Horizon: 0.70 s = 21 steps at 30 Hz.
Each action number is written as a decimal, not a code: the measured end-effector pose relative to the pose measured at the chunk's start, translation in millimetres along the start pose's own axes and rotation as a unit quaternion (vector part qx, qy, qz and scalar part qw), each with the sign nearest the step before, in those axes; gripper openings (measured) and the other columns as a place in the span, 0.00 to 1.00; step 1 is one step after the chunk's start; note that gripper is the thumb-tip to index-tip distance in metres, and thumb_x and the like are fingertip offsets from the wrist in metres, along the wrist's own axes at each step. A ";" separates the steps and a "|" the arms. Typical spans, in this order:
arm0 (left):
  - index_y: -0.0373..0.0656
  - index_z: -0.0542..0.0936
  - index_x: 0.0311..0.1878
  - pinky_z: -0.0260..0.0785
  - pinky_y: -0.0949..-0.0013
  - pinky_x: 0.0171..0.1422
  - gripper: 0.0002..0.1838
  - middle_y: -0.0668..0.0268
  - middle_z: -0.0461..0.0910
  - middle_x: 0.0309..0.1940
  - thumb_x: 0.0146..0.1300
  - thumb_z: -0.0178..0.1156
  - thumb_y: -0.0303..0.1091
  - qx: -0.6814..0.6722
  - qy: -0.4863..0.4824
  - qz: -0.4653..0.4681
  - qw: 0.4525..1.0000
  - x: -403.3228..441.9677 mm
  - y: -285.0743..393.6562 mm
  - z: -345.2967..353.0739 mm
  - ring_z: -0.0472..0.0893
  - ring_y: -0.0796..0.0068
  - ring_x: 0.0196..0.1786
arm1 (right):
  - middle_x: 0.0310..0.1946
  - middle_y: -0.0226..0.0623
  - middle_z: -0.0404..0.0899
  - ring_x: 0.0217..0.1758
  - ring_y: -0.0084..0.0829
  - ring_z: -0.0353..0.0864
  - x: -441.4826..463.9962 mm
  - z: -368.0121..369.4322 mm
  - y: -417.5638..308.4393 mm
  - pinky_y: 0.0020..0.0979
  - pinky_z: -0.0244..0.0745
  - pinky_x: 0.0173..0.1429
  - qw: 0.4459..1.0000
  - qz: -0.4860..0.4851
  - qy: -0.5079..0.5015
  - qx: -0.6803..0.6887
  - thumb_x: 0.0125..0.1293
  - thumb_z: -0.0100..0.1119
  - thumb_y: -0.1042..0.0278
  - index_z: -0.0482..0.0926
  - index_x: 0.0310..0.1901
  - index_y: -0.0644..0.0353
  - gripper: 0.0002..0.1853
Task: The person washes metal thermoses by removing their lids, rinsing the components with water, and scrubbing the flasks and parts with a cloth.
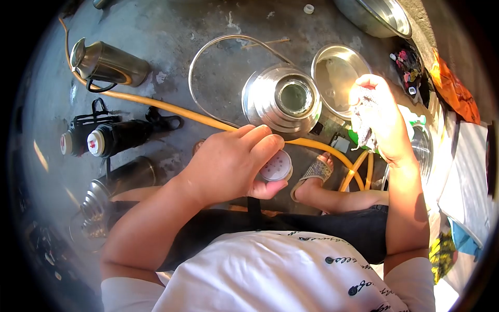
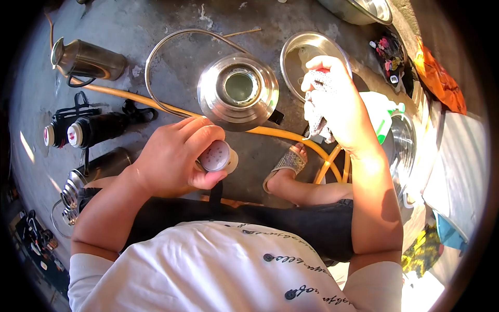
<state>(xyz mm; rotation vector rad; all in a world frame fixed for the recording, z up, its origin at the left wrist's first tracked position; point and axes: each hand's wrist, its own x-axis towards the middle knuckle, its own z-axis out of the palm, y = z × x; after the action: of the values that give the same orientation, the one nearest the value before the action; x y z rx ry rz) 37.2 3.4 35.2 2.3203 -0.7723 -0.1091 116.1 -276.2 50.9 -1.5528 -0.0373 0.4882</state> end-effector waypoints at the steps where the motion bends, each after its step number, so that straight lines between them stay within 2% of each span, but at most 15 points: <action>1: 0.43 0.76 0.44 0.76 0.63 0.37 0.26 0.65 0.76 0.35 0.46 0.72 0.48 0.001 0.001 0.001 1.000 1.0 -0.4 0.7 0.81 0.64 0.38 | 0.34 0.28 0.71 0.32 0.16 0.70 3.3 0.3 0.5 0.18 0.67 0.35 1.000 0.013 0.010 -0.020 0.66 0.49 0.77 0.74 0.52 0.59 0.13; 2: 0.43 0.76 0.44 0.76 0.63 0.37 0.26 0.65 0.76 0.35 0.46 0.72 0.48 -0.002 0.001 0.002 1.000 1.6 -0.4 1.1 0.81 0.64 0.38 | 0.34 0.28 0.71 0.32 0.16 0.70 6.2 -2.9 -0.4 0.18 0.67 0.35 1.000 0.016 0.011 -0.022 0.66 0.49 0.77 0.74 0.52 0.59 0.13; 4: 0.42 0.76 0.45 0.75 0.61 0.45 0.27 0.60 0.78 0.39 0.45 0.73 0.45 -0.027 -0.018 -0.009 0.999 1.9 0.5 2.4 0.80 0.56 0.42 | 0.39 0.31 0.72 0.32 0.17 0.70 8.1 -9.2 -4.1 0.16 0.64 0.34 0.998 0.061 -0.035 0.001 0.71 0.46 0.67 0.70 0.56 0.63 0.15; 5: 0.42 0.76 0.45 0.75 0.61 0.45 0.27 0.60 0.78 0.39 0.45 0.73 0.45 -0.030 -0.016 -0.008 0.999 1.2 0.7 4.2 0.80 0.56 0.42 | 0.40 0.30 0.73 0.34 0.15 0.69 7.8 -3.0 -4.9 0.16 0.62 0.35 0.998 0.016 -0.038 -0.038 0.72 0.44 0.63 0.71 0.55 0.63 0.17; 8: 0.41 0.76 0.46 0.74 0.59 0.49 0.27 0.60 0.77 0.42 0.44 0.73 0.44 -0.030 0.007 0.013 0.999 -3.0 0.1 8.7 0.79 0.55 0.45 | 0.39 0.29 0.74 0.36 0.15 0.69 0.9 12.9 -22.7 0.18 0.65 0.40 0.988 -0.001 -0.080 -0.135 0.71 0.43 0.69 0.75 0.52 0.63 0.14; 9: 0.41 0.76 0.46 0.73 0.58 0.52 0.28 0.60 0.76 0.44 0.43 0.73 0.43 -0.018 0.008 0.017 1.000 -4.3 0.3 9.3 0.78 0.54 0.48 | 0.40 0.28 0.75 0.37 0.15 0.70 0.2 23.2 -19.8 0.20 0.68 0.42 0.991 -0.032 -0.077 -0.103 0.69 0.47 0.72 0.75 0.52 0.62 0.13; 10: 0.41 0.76 0.46 0.73 0.58 0.55 0.28 0.59 0.76 0.47 0.43 0.74 0.43 -0.006 0.010 0.020 1.000 -5.9 1.2 10.1 0.77 0.53 0.52 | 0.40 0.28 0.76 0.39 0.17 0.74 1.1 31.2 -20.7 0.24 0.71 0.44 0.991 -0.017 -0.060 -0.120 0.68 0.53 0.73 0.75 0.53 0.62 0.13; 12: 0.40 0.76 0.46 0.72 0.57 0.58 0.28 0.59 0.75 0.50 0.42 0.74 0.42 0.010 0.051 0.043 0.998 -9.8 -3.2 19.4 0.76 0.53 0.55 | 0.40 0.32 0.78 0.40 0.23 0.77 7.7 40.7 -14.7 0.26 0.73 0.45 0.960 -0.124 -0.071 -0.241 0.67 0.56 0.73 0.77 0.49 0.61 0.10; 13: 0.40 0.76 0.46 0.71 0.57 0.61 0.28 0.59 0.74 0.54 0.42 0.74 0.42 0.026 0.084 0.068 0.994 -11.1 -4.9 23.0 0.74 0.53 0.59 | 0.40 0.32 0.78 0.40 0.23 0.77 11.7 43.5 -17.8 0.26 0.73 0.45 0.959 -0.126 -0.075 -0.244 0.67 0.56 0.73 0.77 0.49 0.61 0.10; 15: 0.40 0.76 0.46 0.70 0.57 0.63 0.28 0.60 0.73 0.57 0.42 0.74 0.42 0.037 0.098 0.068 0.992 -13.1 -5.9 26.0 0.73 0.53 0.61 | 0.39 0.36 0.79 0.41 0.32 0.80 19.4 48.1 -24.3 0.30 0.75 0.46 0.874 -0.219 -0.147 -0.408 0.65 0.58 0.73 0.79 0.42 0.60 0.06; 16: 0.40 0.76 0.46 0.69 0.57 0.64 0.28 0.60 0.72 0.60 0.42 0.74 0.42 0.048 0.107 0.068 0.991 -13.0 -6.0 25.7 0.72 0.54 0.63 | 0.39 0.36 0.79 0.41 0.32 0.80 23.2 50.0 -24.9 0.30 0.75 0.46 0.872 -0.221 -0.150 -0.411 0.65 0.58 0.73 0.79 0.42 0.60 0.06; 17: 0.39 0.76 0.44 0.70 0.58 0.63 0.27 0.60 0.70 0.65 0.43 0.74 0.41 0.053 0.116 0.072 0.989 -12.2 -6.2 23.7 0.72 0.54 0.64 | 0.39 0.37 0.79 0.41 0.36 0.80 26.5 51.3 -24.3 0.32 0.75 0.46 0.835 -0.255 -0.157 -0.462 0.63 0.59 0.72 0.80 0.40 0.59 0.05; 19: 0.39 0.76 0.44 0.71 0.59 0.62 0.26 0.60 0.69 0.66 0.43 0.73 0.41 0.055 0.132 0.066 0.988 -11.5 -6.4 24.3 0.73 0.54 0.63 | 0.36 0.36 0.79 0.41 0.41 0.80 31.5 54.4 -29.2 0.38 0.76 0.45 0.763 -0.298 -0.192 -0.541 0.59 0.63 0.69 0.80 0.38 0.56 0.06; 20: 0.38 0.75 0.43 0.72 0.59 0.62 0.26 0.60 0.67 0.68 0.43 0.73 0.40 0.057 0.145 0.062 0.986 -11.3 -8.3 24.1 0.74 0.54 0.63 | 0.36 0.36 0.79 0.41 0.41 0.80 34.4 54.5 -33.2 0.38 0.76 0.45 0.760 -0.300 -0.194 -0.543 0.59 0.63 0.69 0.80 0.38 0.56 0.06; 21: 0.37 0.75 0.42 0.75 0.61 0.57 0.24 0.61 0.65 0.70 0.44 0.73 0.38 0.070 0.144 0.068 0.985 -11.7 -11.7 24.7 0.76 0.57 0.61 | 0.35 0.35 0.79 0.41 0.41 0.81 36.9 54.0 -36.7 0.38 0.76 0.45 0.734 -0.296 -0.224 -0.569 0.58 0.63 0.69 0.80 0.38 0.55 0.06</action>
<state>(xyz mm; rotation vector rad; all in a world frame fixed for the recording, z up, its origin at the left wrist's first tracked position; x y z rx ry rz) 26.7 2.4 7.4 2.3351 -0.8069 0.3443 142.0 -211.1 77.9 -2.4031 -1.4067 0.2923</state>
